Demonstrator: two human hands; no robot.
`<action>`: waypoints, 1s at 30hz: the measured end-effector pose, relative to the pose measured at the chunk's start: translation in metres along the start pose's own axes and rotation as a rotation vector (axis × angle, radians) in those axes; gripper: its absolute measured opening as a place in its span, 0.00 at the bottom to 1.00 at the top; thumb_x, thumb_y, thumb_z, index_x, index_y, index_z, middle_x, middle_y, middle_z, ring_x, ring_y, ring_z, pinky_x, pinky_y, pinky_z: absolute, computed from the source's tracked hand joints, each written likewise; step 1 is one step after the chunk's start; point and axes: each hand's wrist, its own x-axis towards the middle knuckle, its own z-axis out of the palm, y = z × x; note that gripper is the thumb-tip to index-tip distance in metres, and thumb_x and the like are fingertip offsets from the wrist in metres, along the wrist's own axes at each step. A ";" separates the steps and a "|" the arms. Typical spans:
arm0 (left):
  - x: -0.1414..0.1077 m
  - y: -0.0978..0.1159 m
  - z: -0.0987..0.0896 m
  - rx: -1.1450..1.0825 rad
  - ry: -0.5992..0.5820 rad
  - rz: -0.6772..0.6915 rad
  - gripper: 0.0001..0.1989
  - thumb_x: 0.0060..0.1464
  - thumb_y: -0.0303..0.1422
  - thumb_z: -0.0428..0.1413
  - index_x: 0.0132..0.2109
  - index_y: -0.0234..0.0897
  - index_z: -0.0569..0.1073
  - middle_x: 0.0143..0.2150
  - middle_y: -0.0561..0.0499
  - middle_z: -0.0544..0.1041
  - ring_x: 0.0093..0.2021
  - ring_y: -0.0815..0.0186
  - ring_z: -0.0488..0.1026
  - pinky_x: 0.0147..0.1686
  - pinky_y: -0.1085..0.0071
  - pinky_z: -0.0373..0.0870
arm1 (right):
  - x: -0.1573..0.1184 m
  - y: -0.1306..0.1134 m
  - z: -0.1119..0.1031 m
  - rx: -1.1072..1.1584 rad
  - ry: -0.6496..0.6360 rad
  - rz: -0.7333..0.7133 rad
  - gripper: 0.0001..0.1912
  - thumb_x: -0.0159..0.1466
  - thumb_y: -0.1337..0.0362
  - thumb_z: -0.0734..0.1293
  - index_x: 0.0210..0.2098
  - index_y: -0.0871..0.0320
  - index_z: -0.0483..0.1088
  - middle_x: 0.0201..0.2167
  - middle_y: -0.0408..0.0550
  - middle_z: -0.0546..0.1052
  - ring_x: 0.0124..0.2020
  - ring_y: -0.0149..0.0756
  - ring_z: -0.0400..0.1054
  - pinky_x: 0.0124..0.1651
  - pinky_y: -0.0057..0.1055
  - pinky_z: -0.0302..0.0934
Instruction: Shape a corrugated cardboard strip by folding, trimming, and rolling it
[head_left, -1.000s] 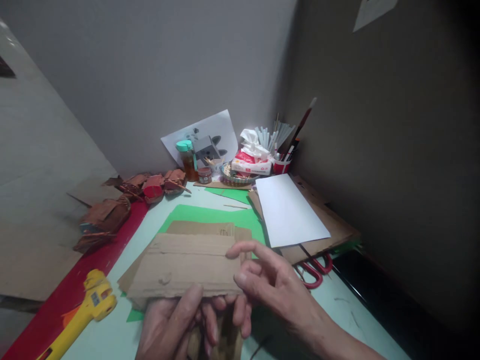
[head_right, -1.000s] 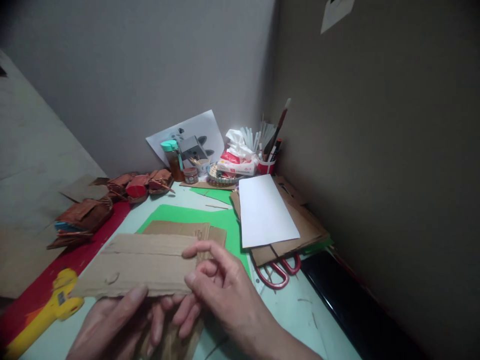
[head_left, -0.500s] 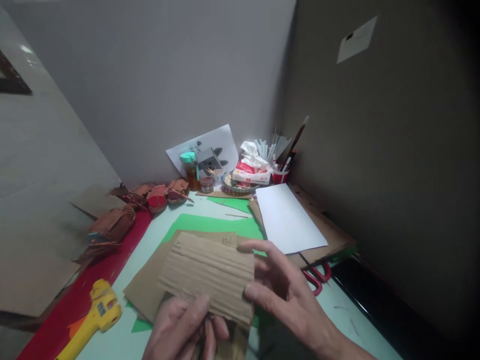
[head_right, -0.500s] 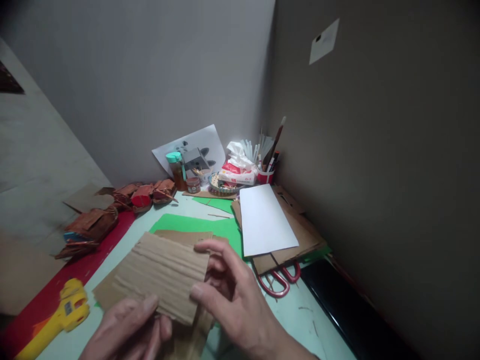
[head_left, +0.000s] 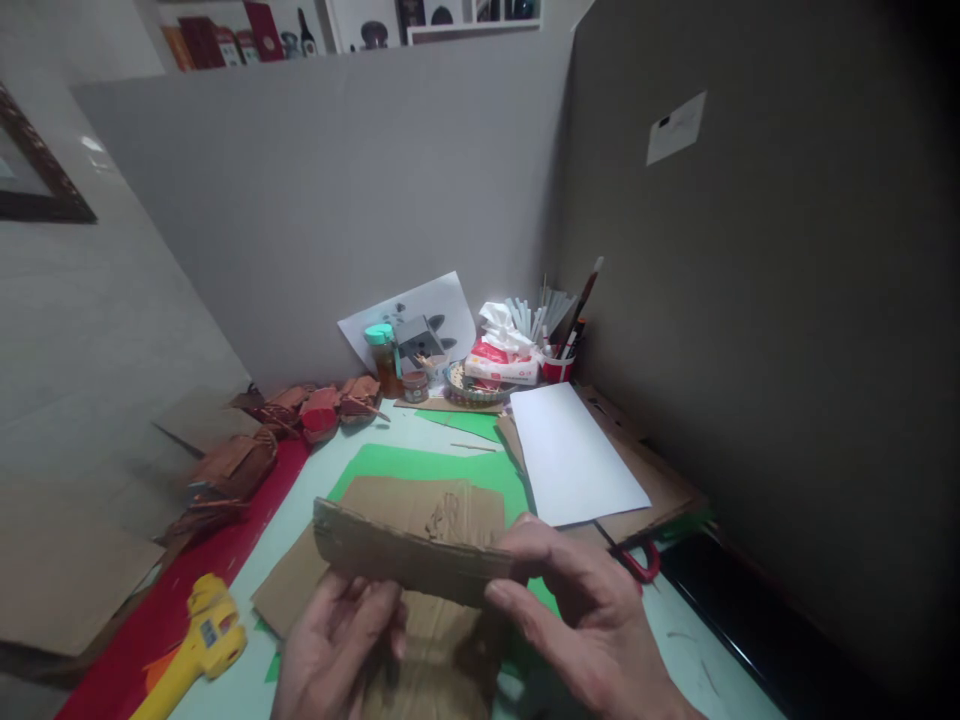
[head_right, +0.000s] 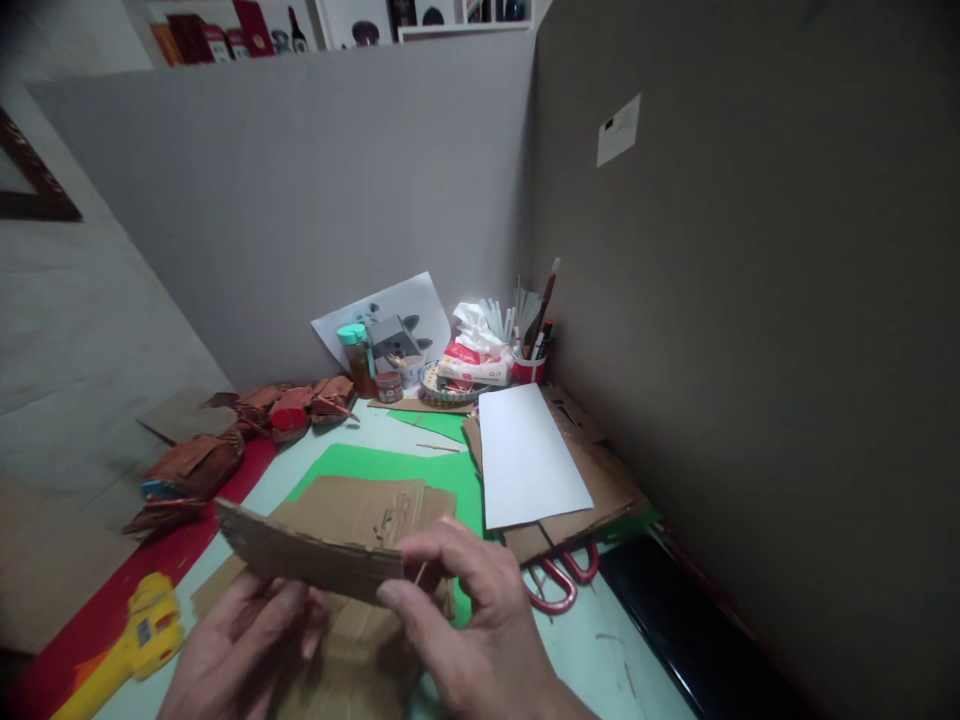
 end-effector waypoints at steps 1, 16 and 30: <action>0.002 0.002 -0.001 -0.032 0.041 0.035 0.24 0.43 0.41 0.73 0.44 0.36 0.76 0.35 0.49 0.77 0.31 0.69 0.71 0.31 0.82 0.70 | 0.002 -0.002 -0.001 -0.034 -0.006 -0.032 0.02 0.64 0.68 0.69 0.34 0.56 0.74 0.24 0.42 0.74 0.26 0.33 0.68 0.30 0.29 0.63; -0.009 0.020 0.008 -0.151 0.091 0.072 0.39 0.40 0.39 0.74 0.60 0.49 0.71 0.61 0.49 0.72 0.63 0.50 0.66 0.52 0.72 0.73 | -0.016 0.027 0.000 -0.593 -0.075 -0.709 0.18 0.69 0.70 0.65 0.58 0.56 0.69 0.40 0.51 0.83 0.28 0.40 0.72 0.28 0.34 0.66; -0.005 0.014 0.005 0.072 0.092 0.238 0.47 0.43 0.42 0.73 0.67 0.53 0.61 0.62 0.47 0.70 0.60 0.53 0.69 0.49 0.75 0.74 | -0.006 0.012 0.001 -0.431 -0.060 -0.517 0.09 0.68 0.74 0.63 0.44 0.60 0.73 0.31 0.50 0.78 0.28 0.36 0.65 0.31 0.33 0.57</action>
